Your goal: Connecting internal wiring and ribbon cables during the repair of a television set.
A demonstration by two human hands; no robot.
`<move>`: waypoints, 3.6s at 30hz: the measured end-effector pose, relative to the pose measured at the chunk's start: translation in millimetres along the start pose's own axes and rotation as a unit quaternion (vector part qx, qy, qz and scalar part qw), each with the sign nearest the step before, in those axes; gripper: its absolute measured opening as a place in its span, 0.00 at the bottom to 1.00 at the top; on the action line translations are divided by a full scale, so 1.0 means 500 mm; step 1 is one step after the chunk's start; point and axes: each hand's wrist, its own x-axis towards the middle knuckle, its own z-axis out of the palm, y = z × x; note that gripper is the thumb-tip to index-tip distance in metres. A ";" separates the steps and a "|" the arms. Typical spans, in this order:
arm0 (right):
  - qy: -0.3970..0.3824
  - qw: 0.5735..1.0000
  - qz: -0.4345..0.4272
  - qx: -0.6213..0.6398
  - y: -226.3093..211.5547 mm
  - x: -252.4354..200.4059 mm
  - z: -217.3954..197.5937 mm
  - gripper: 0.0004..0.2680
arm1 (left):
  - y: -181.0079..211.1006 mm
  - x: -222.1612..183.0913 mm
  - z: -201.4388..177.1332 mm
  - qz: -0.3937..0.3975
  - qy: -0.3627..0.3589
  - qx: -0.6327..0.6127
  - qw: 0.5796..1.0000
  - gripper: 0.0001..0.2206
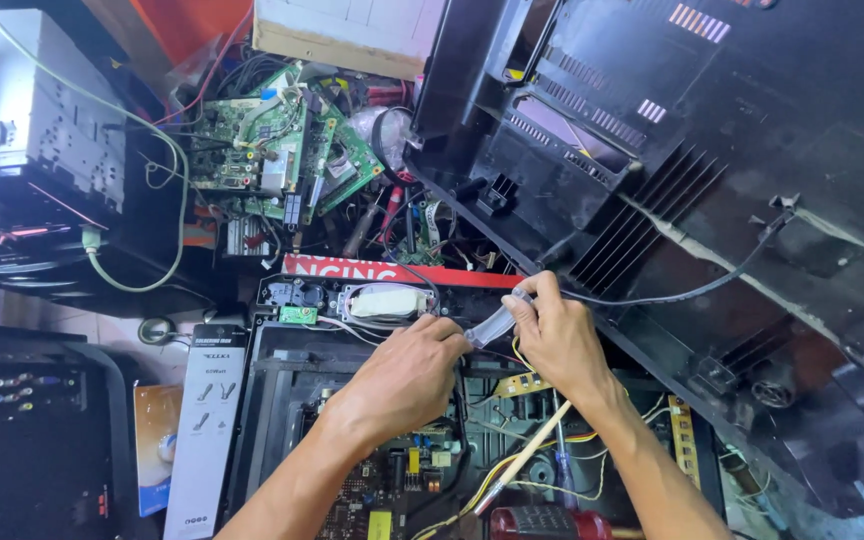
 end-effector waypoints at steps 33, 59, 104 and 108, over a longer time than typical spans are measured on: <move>0.269 0.889 -0.372 0.007 -0.029 -0.019 0.005 0.06 | 0.008 -0.002 -0.020 0.019 0.031 0.024 0.999 0.13; 0.390 0.720 -0.574 -0.010 -0.013 -0.015 -0.013 0.04 | 0.011 0.007 -0.024 0.007 0.016 -0.013 1.000 0.12; 0.165 0.969 -0.181 0.019 0.008 -0.007 0.025 0.09 | 0.039 0.000 -0.062 -0.027 -0.036 0.018 0.999 0.12; 0.119 0.978 -0.142 -0.097 0.040 -0.001 0.044 0.07 | 0.034 0.000 -0.056 -0.023 -0.040 0.018 0.999 0.12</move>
